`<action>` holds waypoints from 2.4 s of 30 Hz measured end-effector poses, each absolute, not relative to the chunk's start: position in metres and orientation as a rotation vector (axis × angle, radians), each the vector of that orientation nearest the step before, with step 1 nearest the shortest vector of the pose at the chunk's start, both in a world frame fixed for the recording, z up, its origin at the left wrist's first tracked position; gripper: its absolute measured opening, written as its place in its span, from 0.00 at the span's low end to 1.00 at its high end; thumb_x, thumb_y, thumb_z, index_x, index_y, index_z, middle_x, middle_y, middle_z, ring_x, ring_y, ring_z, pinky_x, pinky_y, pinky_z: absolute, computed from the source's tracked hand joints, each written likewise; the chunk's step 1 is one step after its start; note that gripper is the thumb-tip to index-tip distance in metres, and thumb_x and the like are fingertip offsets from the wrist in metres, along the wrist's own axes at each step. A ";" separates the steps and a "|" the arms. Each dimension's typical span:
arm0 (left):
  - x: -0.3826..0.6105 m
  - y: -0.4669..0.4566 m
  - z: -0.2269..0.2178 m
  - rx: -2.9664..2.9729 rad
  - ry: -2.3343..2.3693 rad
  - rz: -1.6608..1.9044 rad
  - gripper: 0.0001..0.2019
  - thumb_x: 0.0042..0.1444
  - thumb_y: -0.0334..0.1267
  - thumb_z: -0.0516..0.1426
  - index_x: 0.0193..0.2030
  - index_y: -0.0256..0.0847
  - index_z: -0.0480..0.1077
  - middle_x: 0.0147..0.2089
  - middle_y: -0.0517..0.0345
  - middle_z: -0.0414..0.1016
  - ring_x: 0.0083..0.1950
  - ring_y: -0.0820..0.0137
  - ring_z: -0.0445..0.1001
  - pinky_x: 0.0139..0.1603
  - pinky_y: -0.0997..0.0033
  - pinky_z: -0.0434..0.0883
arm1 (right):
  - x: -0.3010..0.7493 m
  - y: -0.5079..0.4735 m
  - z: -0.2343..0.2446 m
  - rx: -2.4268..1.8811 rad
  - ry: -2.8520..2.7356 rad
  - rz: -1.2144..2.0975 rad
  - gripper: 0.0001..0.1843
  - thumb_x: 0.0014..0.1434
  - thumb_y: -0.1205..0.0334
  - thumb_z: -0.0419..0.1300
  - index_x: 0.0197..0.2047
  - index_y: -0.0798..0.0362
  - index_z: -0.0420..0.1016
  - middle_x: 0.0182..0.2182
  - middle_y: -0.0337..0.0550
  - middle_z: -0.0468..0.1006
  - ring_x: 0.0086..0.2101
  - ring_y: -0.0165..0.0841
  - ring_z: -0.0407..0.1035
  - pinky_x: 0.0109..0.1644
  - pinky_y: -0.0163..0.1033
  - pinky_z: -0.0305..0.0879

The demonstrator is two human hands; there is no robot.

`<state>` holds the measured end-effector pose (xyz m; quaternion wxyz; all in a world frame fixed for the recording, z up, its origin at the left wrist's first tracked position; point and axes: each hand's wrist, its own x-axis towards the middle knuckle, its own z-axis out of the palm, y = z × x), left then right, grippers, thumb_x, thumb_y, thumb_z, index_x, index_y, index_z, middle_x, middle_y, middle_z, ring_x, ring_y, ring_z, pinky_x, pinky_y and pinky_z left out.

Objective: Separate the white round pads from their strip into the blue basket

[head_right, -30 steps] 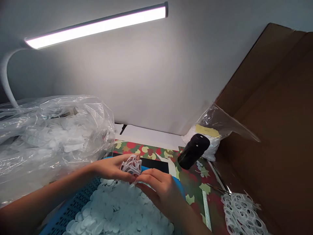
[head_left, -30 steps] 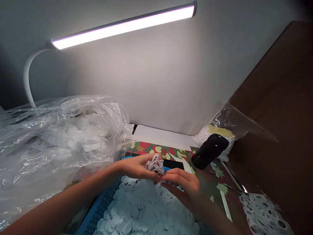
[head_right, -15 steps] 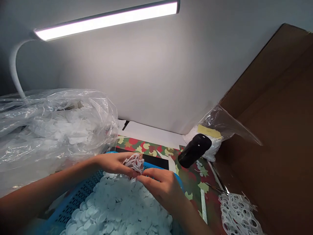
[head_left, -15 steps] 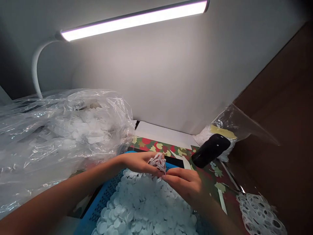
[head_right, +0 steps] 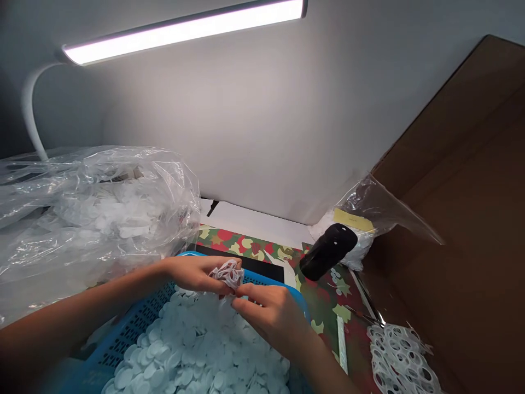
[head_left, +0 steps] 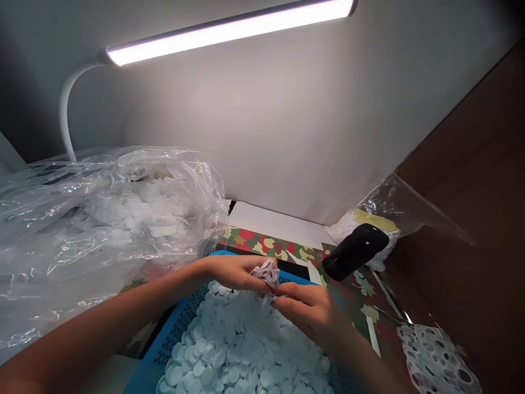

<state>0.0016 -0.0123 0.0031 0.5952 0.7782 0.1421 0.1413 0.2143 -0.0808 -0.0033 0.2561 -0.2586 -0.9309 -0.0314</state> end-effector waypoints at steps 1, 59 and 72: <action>0.001 -0.011 0.003 1.799 0.353 0.347 0.05 0.54 0.37 0.54 0.33 0.39 0.61 0.30 0.63 0.61 0.30 0.75 0.62 0.29 0.75 0.60 | 0.214 -0.081 -0.004 -0.694 -2.536 -0.090 0.09 0.62 0.72 0.52 0.37 0.51 0.71 0.37 0.40 0.77 0.26 0.27 0.68 0.27 0.32 0.60; 0.001 -0.018 0.008 1.782 0.501 0.475 0.03 0.50 0.30 0.51 0.32 0.39 0.58 0.27 0.65 0.54 0.27 0.76 0.53 0.26 0.75 0.53 | 0.216 -0.087 -0.001 -0.721 -2.438 0.450 0.09 0.57 0.75 0.54 0.39 0.52 0.63 0.45 0.48 0.69 0.42 0.32 0.69 0.46 0.35 0.67; 0.003 -0.014 0.012 1.706 0.538 0.595 0.05 0.57 0.35 0.50 0.32 0.38 0.63 0.30 0.60 0.66 0.31 0.74 0.64 0.31 0.74 0.61 | 0.212 -0.093 0.000 -0.765 -2.545 0.422 0.08 0.54 0.70 0.57 0.36 0.51 0.62 0.43 0.45 0.69 0.37 0.33 0.68 0.39 0.36 0.67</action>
